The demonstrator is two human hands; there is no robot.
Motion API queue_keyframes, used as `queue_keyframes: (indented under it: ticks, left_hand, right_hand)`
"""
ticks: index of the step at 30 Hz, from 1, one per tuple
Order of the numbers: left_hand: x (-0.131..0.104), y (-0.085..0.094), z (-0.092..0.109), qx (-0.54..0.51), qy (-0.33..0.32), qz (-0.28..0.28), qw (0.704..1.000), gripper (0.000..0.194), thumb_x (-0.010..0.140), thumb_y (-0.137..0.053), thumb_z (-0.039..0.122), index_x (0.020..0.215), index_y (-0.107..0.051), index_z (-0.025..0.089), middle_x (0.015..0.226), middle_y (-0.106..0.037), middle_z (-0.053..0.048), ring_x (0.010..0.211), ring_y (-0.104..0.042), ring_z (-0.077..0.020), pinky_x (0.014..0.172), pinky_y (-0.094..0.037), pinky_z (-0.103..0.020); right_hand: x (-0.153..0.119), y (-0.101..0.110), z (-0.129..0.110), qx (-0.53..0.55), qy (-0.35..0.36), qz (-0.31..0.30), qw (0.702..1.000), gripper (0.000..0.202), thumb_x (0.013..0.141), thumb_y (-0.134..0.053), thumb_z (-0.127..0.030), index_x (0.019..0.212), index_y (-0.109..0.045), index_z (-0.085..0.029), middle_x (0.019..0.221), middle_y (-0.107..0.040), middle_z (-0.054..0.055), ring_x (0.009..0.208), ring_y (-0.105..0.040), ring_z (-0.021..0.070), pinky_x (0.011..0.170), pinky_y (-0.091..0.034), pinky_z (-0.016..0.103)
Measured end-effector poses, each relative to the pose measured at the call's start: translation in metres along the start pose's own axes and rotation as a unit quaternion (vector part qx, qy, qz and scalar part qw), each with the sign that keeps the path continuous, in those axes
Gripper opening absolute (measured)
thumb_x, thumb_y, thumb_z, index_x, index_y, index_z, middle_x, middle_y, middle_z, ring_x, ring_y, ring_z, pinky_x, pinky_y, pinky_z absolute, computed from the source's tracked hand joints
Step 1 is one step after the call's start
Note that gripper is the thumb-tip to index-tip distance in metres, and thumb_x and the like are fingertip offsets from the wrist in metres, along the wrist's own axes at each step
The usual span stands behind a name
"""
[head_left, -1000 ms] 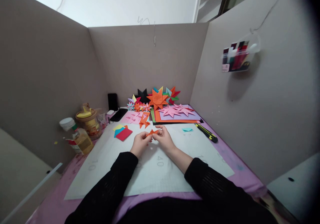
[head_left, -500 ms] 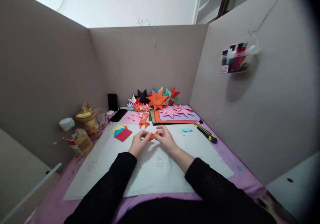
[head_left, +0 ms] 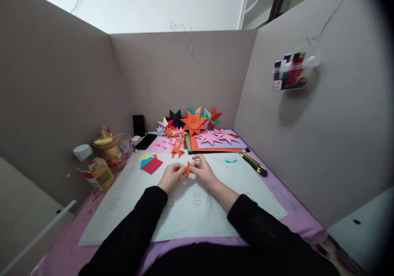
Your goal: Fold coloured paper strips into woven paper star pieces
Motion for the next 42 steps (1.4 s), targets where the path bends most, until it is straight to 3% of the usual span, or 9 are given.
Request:
queue_keyframes:
  ticks: [7, 14, 23, 27, 29, 31, 36, 42]
  left_hand:
    - [0.004, 0.01, 0.0, -0.013, 0.007, 0.048, 0.999, 0.024, 0.072, -0.054, 0.037, 0.067, -0.057, 0.014, 0.061, -0.056, 0.0, 0.051, -0.046, -0.0094, 0.047, -0.033, -0.019]
    - [0.003, 0.001, 0.0, -0.084, -0.054, -0.034, 0.994, 0.031, 0.069, -0.064, 0.031, 0.093, -0.054, 0.016, 0.069, -0.057, 0.001, 0.063, -0.054, -0.0111, 0.06, -0.042, -0.022]
    - [0.003, 0.003, -0.004, -0.056, 0.005, -0.027, 0.998, 0.027, 0.069, -0.062, 0.033, 0.086, -0.064, 0.011, 0.077, -0.065, -0.006, 0.066, -0.057, -0.0142, 0.058, -0.043, -0.023]
    - [0.005, 0.008, -0.005, -0.058, 0.021, 0.034, 0.997, 0.03, 0.067, -0.061, 0.032, 0.088, -0.065, 0.011, 0.078, -0.065, -0.007, 0.069, -0.058, -0.0155, 0.059, -0.045, -0.024]
    - [0.006, 0.01, -0.006, -0.06, 0.015, 0.042, 0.997, 0.03, 0.067, -0.061, 0.032, 0.088, -0.065, 0.011, 0.077, -0.065, -0.007, 0.069, -0.058, -0.0158, 0.059, -0.046, -0.024]
    - [0.006, 0.01, -0.006, -0.058, 0.004, 0.037, 0.998, 0.029, 0.067, -0.06, 0.031, 0.087, -0.065, 0.011, 0.076, -0.065, -0.007, 0.068, -0.058, -0.0155, 0.058, -0.046, -0.024]
    - [0.007, 0.009, -0.008, -0.038, -0.023, 0.032, 0.999, 0.028, 0.069, -0.059, 0.031, 0.088, -0.066, 0.012, 0.076, -0.065, -0.006, 0.066, -0.057, -0.0143, 0.058, -0.046, -0.024]
    - [0.006, 0.007, -0.004, -0.052, -0.039, 0.028, 0.997, 0.029, 0.069, -0.061, 0.031, 0.09, -0.064, 0.012, 0.08, -0.065, -0.007, 0.07, -0.058, -0.0149, 0.06, -0.046, -0.024]
  right_hand:
    - [0.003, 0.009, -0.003, -0.022, 0.01, -0.002, 1.0, 0.032, 0.066, -0.057, -0.019, 0.092, -0.038, -0.023, 0.058, -0.051, -0.009, 0.052, -0.049, 0.0101, 0.054, -0.039, 0.022]
    - [-0.003, -0.001, -0.002, -0.089, -0.021, -0.098, 0.991, 0.031, 0.067, -0.056, -0.017, 0.092, -0.038, -0.023, 0.056, -0.051, -0.009, 0.046, -0.048, 0.009, 0.048, -0.037, 0.02]
    - [0.004, 0.011, -0.005, -0.048, 0.002, 0.019, 0.999, 0.023, 0.07, -0.052, -0.021, 0.089, -0.041, -0.022, 0.061, -0.056, -0.006, 0.055, -0.054, 0.0115, 0.056, -0.041, 0.024]
    - [0.004, 0.012, -0.009, -0.074, 0.038, 0.014, 0.996, 0.029, 0.065, -0.05, -0.014, 0.093, -0.046, -0.022, 0.092, -0.061, 0.002, 0.086, -0.057, 0.0162, 0.07, -0.043, 0.028]
    - [0.003, 0.01, -0.008, -0.118, 0.057, -0.001, 0.991, 0.037, 0.061, -0.053, -0.012, 0.096, -0.05, -0.022, 0.1, -0.059, 0.003, 0.092, -0.055, 0.0171, 0.072, -0.042, 0.028]
    - [0.003, 0.009, -0.006, -0.134, 0.055, 0.004, 0.989, 0.036, 0.062, -0.056, -0.014, 0.097, -0.052, -0.021, 0.091, -0.06, 0.002, 0.084, -0.057, 0.0163, 0.07, -0.043, 0.028]
    - [0.004, 0.008, -0.004, -0.055, 0.002, 0.035, 0.998, 0.025, 0.069, -0.052, -0.02, 0.094, -0.052, -0.018, 0.063, -0.058, -0.003, 0.061, -0.057, 0.0127, 0.059, -0.041, 0.025]
    - [0.005, 0.007, -0.004, -0.022, -0.034, 0.029, 0.999, 0.019, 0.067, -0.055, -0.021, 0.085, -0.055, -0.017, 0.059, -0.061, -0.002, 0.056, -0.059, 0.013, 0.053, -0.04, 0.023]
Point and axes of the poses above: each hand's wrist, its own x-axis towards the middle knuckle, its own y-axis out of the back of the hand, z = x × y, the point moved 2 cm from there along x, towards the middle knuckle
